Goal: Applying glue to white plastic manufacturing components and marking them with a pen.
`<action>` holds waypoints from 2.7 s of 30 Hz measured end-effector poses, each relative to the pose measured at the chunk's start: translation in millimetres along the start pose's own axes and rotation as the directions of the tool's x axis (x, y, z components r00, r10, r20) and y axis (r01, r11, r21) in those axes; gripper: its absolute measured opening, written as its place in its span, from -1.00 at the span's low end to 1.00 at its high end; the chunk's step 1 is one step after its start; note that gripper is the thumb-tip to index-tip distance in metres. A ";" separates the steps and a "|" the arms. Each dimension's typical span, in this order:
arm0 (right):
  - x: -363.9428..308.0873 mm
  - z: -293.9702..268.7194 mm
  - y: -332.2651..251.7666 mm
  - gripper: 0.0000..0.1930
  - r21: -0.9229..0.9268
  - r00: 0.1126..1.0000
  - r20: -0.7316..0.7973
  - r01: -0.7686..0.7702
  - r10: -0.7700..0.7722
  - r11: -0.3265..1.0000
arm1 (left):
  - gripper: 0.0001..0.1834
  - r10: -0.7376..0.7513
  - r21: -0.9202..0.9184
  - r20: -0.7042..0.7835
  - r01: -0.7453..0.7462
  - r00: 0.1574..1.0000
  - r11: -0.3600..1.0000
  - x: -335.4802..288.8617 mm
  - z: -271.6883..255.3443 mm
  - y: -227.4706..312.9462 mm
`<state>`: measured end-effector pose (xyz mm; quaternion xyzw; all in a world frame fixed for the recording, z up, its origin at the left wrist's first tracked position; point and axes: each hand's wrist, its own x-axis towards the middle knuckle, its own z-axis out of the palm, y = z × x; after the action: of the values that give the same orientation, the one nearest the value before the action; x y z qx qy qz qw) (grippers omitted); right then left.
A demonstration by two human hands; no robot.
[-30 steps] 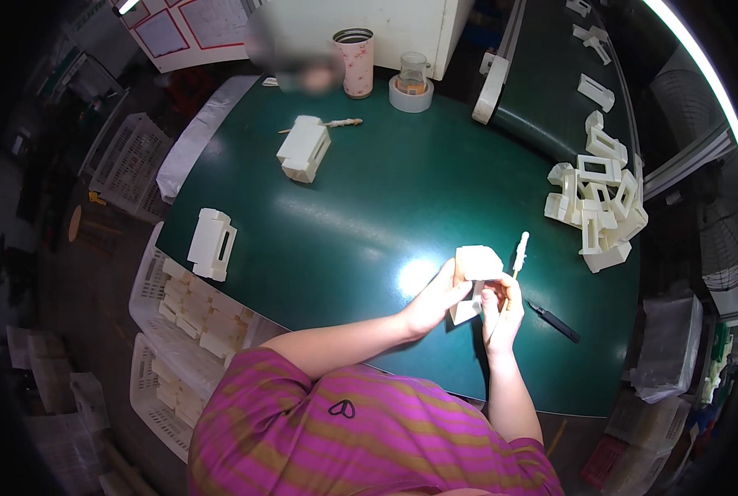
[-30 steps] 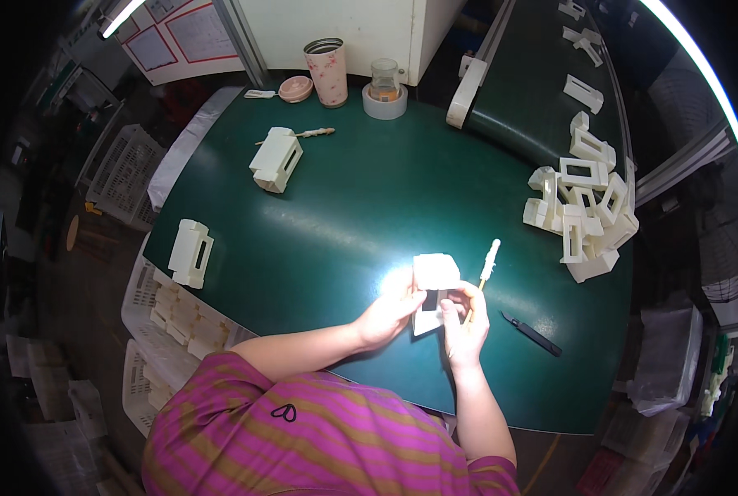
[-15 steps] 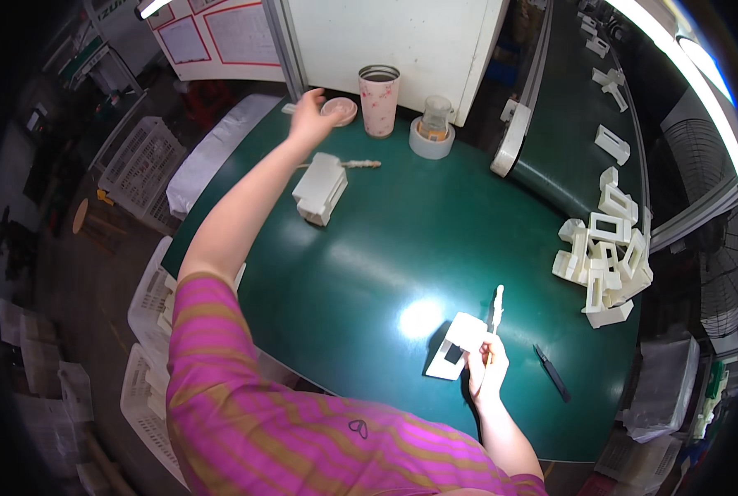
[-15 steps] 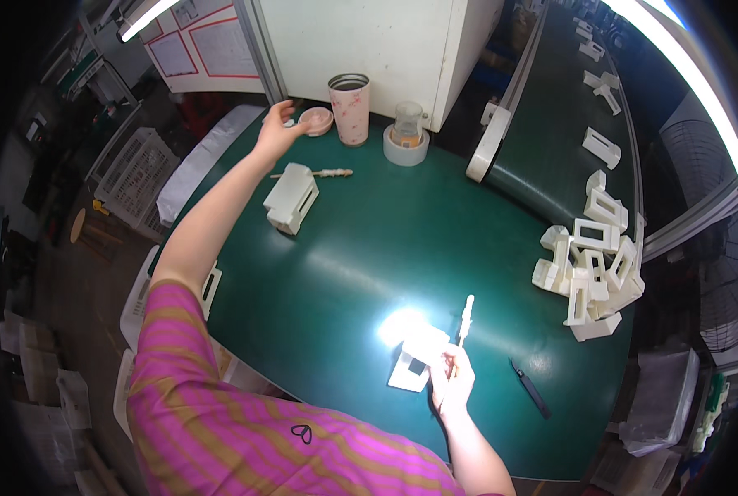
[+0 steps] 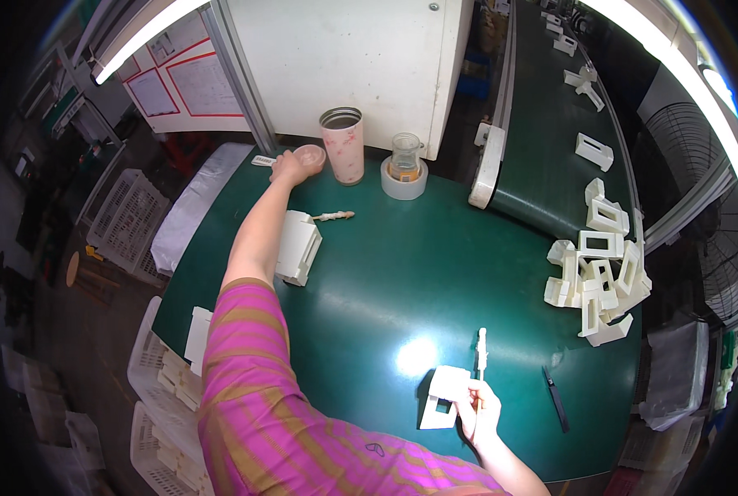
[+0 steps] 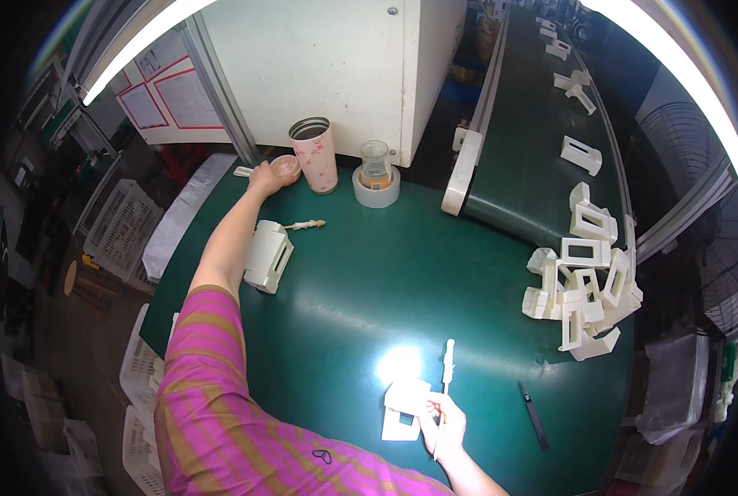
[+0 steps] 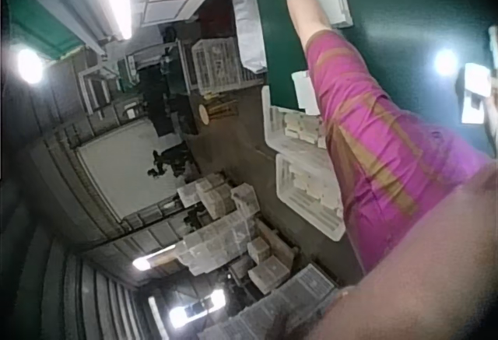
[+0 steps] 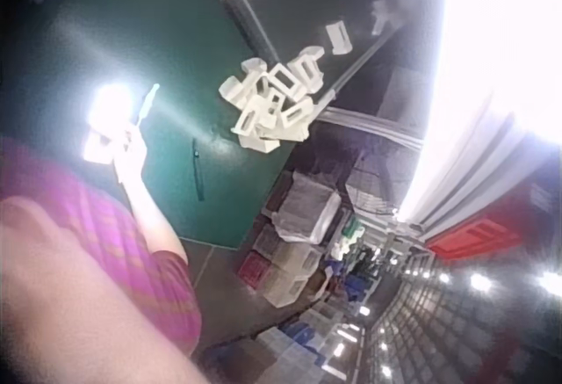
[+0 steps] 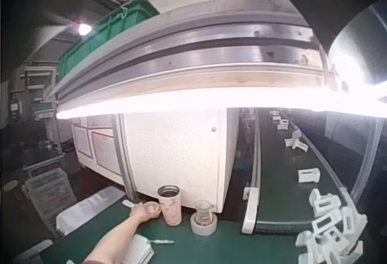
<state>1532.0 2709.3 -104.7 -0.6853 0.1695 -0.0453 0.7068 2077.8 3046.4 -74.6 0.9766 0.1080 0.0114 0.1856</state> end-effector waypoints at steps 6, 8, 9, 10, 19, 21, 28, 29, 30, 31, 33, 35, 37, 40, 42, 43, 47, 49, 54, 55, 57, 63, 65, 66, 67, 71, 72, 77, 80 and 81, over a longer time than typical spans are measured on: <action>1.9 0.7 -4.0 -0.79 -0.113 0.994 0.012 0.108 -0.107 0.988 | 0.18 -0.068 0.000 0.076 0.068 0.995 0.998 -5.9 -6.3 -3.0; 2.3 0.9 -4.2 -0.78 -0.115 0.997 0.009 0.078 -0.077 0.990 | 0.26 -0.064 -0.021 0.069 0.066 0.996 0.998 -11.7 -8.5 -10.1; 2.5 1.0 -4.1 -0.78 -0.058 0.999 0.015 0.051 -0.050 0.997 | 0.29 -0.075 -0.122 0.020 0.077 0.997 0.990 -14.7 -11.7 -14.0; 2.6 1.2 -4.2 -0.78 -0.080 0.998 0.006 0.056 -0.055 0.995 | 0.33 -0.091 -0.220 -0.029 0.082 0.995 0.972 -17.9 -15.5 -17.0; 4.3 3.6 -5.7 -0.78 -0.072 0.998 0.010 0.060 -0.059 0.996 | -0.04 0.287 -0.212 -0.598 -0.493 0.749 0.844 -45.9 -104.6 26.6; 4.9 3.1 -5.5 -0.78 -0.037 0.995 0.031 0.096 -0.095 0.995 | -0.10 0.436 -0.023 -0.639 -0.583 0.633 0.812 -57.2 -126.6 46.6; 6.9 -3.0 -1.8 -0.80 -0.137 0.983 0.144 0.137 -0.118 0.981 | -0.40 0.963 0.861 -0.156 -0.447 0.222 0.243 -81.5 -133.6 108.0; 7.0 -3.4 -1.2 -0.81 -0.132 0.982 0.140 0.144 -0.125 0.981 | -0.38 0.970 0.884 -0.100 -0.428 0.220 0.188 -82.8 -128.6 112.9; 7.2 -3.5 -0.8 -0.81 -0.110 0.980 0.142 0.156 -0.139 0.982 | -0.36 0.975 0.907 -0.053 -0.399 0.214 0.136 -83.6 -124.3 116.3; 7.2 -3.6 -0.7 -0.81 -0.125 0.982 0.133 0.152 -0.135 0.980 | -0.41 0.974 0.937 -0.008 -0.339 0.225 0.086 -84.6 -119.8 118.2; 7.6 -3.0 -1.5 -0.81 -0.074 0.982 0.148 0.129 -0.117 0.989 | -0.40 0.980 0.938 0.006 -0.341 0.200 0.064 -85.6 -113.3 119.7; 8.0 -2.4 -3.8 -0.81 -0.083 0.981 0.146 0.138 -0.125 0.987 | -0.39 0.982 0.943 0.023 -0.331 0.186 0.040 -85.7 -109.1 119.7; 8.4 -2.0 -6.8 -0.80 -0.078 0.982 0.153 0.125 -0.112 0.989 | -0.34 0.976 0.961 0.019 -0.273 0.215 0.041 -85.5 -106.0 118.8; 8.7 -1.6 -10.4 -0.80 -0.074 0.981 0.172 0.106 -0.092 0.992 | -0.26 0.960 0.945 0.005 -0.316 0.281 0.088 -85.4 -103.0 116.9; 8.6 -1.2 -11.2 -0.80 -0.031 0.977 0.183 0.114 -0.107 0.993 | -0.26 0.951 0.931 0.042 -0.358 0.306 0.074 -87.3 -104.1 115.0; 8.4 -1.0 -11.2 -0.80 -0.050 0.979 0.178 0.112 -0.102 0.992 | -0.26 0.944 0.921 0.064 -0.384 0.323 0.069 -90.1 -105.5 114.2; 8.6 0.1 -10.9 -0.82 -0.020 0.981 0.174 0.094 -0.089 0.995 | -0.27 0.944 0.899 0.030 -0.422 0.327 0.117 -120.2 -116.8 117.4; 9.6 0.8 -12.3 -0.81 -0.038 0.979 0.184 0.093 -0.084 0.995 | -0.29 0.926 0.766 -0.161 -0.549 0.341 0.335 -152.9 -117.4 121.1; 11.9 1.9 -22.1 -0.81 0.068 0.993 0.102 0.050 -0.057 0.996 | -0.42 0.866 -0.600 0.134 -0.657 0.481 0.457 -281.2 -87.9 111.4; 10.7 -0.2 -24.4 -0.81 0.154 0.995 0.087 0.028 -0.042 0.988 | -0.43 0.845 -0.739 0.261 -0.466 0.467 0.486 -313.1 -75.3 103.6; 9.6 -3.4 -27.0 -0.80 0.232 0.999 0.050 -0.033 0.022 0.972 | -0.42 0.845 -0.891 0.373 -0.107 0.383 0.441 -373.0 -49.0 91.7; 14.5 -9.3 -26.2 -0.69 0.144 1.000 0.021 -0.002 -0.001 0.990 | -0.21 0.842 -0.765 0.388 0.640 0.374 0.068 -489.4 15.9 84.6; 16.3 -11.1 -27.8 -0.75 -0.053 0.996 -0.016 0.091 -0.092 0.994 | -0.30 0.825 -0.713 0.403 0.701 0.396 0.012 -498.6 30.3 85.7; 16.1 -12.8 -29.7 -0.78 -0.200 0.994 -0.030 0.101 -0.109 0.974 | -0.33 0.807 -0.669 0.436 0.743 0.398 -0.005 -500.3 35.8 85.0; 13.4 -16.3 -32.7 -0.80 -0.304 0.987 -0.017 0.149 -0.162 0.941 | -0.35 0.805 -0.604 0.464 0.797 0.370 -0.018 -501.4 39.8 83.2; -3.7 -44.0 -49.8 -0.81 -0.474 0.930 -0.059 0.293 -0.362 0.830 | -0.34 0.836 -0.389 0.494 0.921 0.237 -0.031 -497.0 48.8 77.0; -10.0 -56.2 -54.2 -0.77 -0.467 0.916 -0.091 0.306 -0.390 0.829 | -0.33 0.841 -0.378 0.498 0.926 0.212 -0.009 -496.0 49.9 75.8; -27.3 -116.6 -58.3 -0.81 -0.776 0.786 -0.307 0.120 -0.536 0.620 | -0.34 0.843 -0.400 0.505 0.916 0.187 0.036 -492.5 53.6 73.6; -35.5 -139.1 -47.3 -0.74 -0.913 0.757 -0.285 -0.027 -0.588 0.407 | -0.38 0.857 -0.444 0.482 0.894 0.184 0.058 -492.7 53.6 74.4; -37.1 -143.6 -42.7 -0.70 -0.924 0.767 -0.295 -0.075 -0.571 0.376 | -0.38 0.851 -0.436 0.494 0.898 0.179 0.064 -493.0 53.3 74.8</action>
<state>1461.0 2581.0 -56.6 -0.9212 0.2585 -0.2644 0.1210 1615.2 2853.3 -88.1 0.2190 -0.0561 -0.5532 0.8018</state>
